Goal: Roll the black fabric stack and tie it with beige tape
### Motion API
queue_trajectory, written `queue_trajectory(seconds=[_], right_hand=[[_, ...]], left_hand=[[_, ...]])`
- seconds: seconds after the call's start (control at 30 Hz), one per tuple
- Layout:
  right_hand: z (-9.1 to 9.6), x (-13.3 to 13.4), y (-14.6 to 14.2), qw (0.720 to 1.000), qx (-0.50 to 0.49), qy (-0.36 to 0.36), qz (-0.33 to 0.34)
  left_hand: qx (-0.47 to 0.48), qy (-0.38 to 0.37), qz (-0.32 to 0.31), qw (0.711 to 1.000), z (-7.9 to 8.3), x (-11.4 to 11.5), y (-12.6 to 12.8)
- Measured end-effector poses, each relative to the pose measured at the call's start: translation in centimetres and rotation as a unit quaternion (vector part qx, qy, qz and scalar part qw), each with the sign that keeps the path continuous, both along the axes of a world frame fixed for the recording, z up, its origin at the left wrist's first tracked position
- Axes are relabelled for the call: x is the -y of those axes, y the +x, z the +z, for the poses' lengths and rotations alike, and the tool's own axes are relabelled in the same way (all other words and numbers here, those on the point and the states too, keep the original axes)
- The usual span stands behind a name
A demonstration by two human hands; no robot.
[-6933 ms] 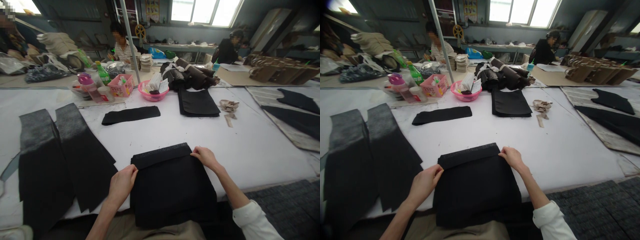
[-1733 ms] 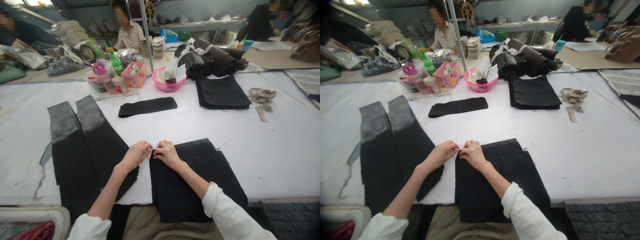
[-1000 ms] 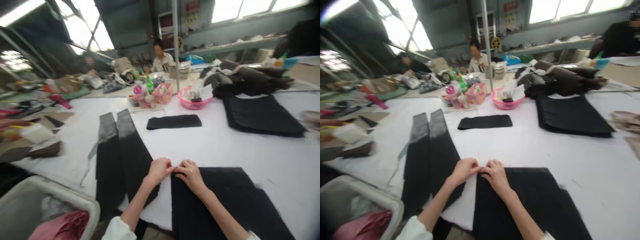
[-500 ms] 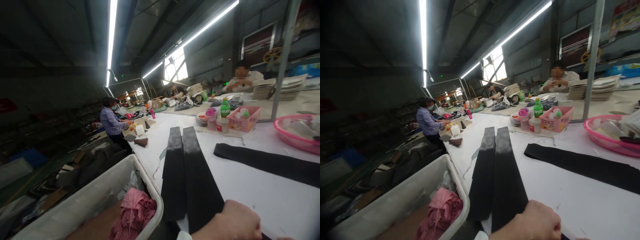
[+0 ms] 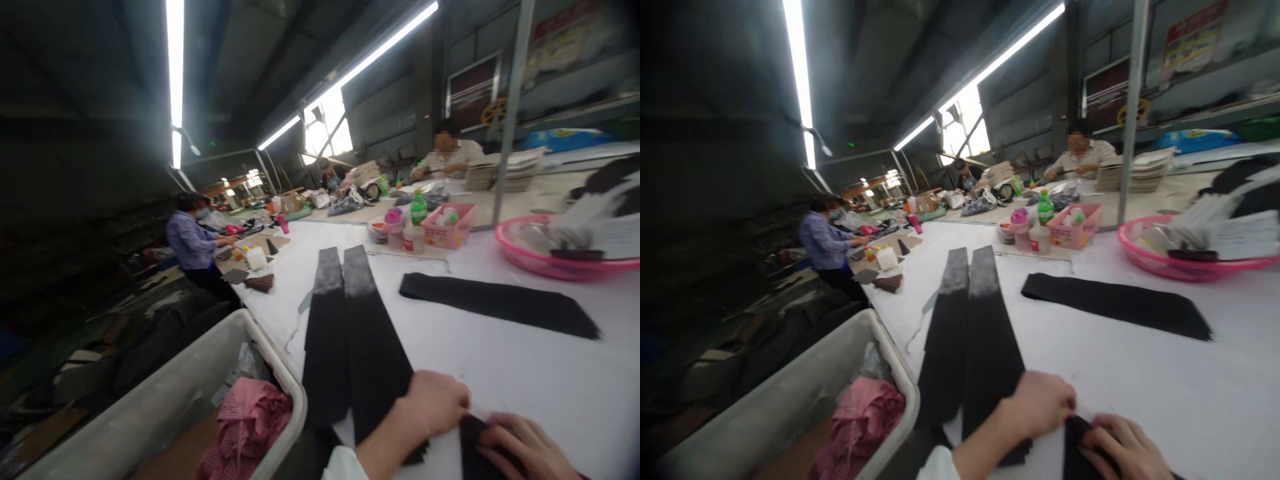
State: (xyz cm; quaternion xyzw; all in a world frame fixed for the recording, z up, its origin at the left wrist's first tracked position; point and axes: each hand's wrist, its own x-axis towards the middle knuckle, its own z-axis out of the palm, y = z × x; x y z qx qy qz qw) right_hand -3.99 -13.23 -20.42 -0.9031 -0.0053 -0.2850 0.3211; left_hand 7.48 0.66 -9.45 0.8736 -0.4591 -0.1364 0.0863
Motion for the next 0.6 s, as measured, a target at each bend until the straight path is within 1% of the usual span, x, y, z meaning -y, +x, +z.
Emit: queue_trajectory(seconds=[0.03, 0.1, 0.13, 0.17, 0.2, 0.27, 0.37, 0.47, 0.53, 0.6], right_hand=[[1.6, -0.1, -0.8, 0.999, -0.045, -0.012, 0.014], [4.3, -0.6, -1.9, 0.995, -0.096, -0.009, 0.011], [5.1, -0.9, -2.1, 0.994, -0.105, -0.008, 0.003], [5.5, -1.2, -2.1, 0.994, -0.112, -0.008, -0.006], [5.6, -1.3, -2.0, 0.993, -0.119, -0.012, -0.01], [5.3, -1.4, -2.0, 0.991, -0.13, -0.019, -0.023], [5.1, -1.4, -2.3, 0.99, -0.138, -0.026, -0.028], [5.1, -1.4, -2.5, 0.99, -0.139, -0.025, -0.029], [5.2, -1.4, -2.5, 0.99, -0.138, -0.024, -0.027], [5.1, -1.3, -2.5, 0.99, -0.136, -0.023, -0.028]], left_hand=[[-0.003, -0.02, 0.017, 1.0, 0.7, -0.3, -0.3], [-0.013, -0.067, 0.057, 0.996, 1.4, -1.1, -0.4], [-0.019, -0.093, 0.072, 0.993, 1.3, -1.5, -0.3], [-0.027, -0.117, 0.082, 0.989, 1.1, -1.9, -0.2], [-0.034, -0.138, 0.088, 0.986, 0.7, -2.2, -0.1], [-0.057, -0.169, 0.078, 0.981, 0.1, -2.8, -0.5], [-0.114, -0.199, 0.029, 0.973, 0.0, -3.5, -2.4], [-0.152, -0.197, -0.014, 0.969, 0.1, -3.6, -4.4], [-0.136, -0.183, -0.014, 0.973, -0.3, -3.2, -5.2], [-0.108, -0.164, -0.001, 0.981, -0.9, -2.7, -5.7]])
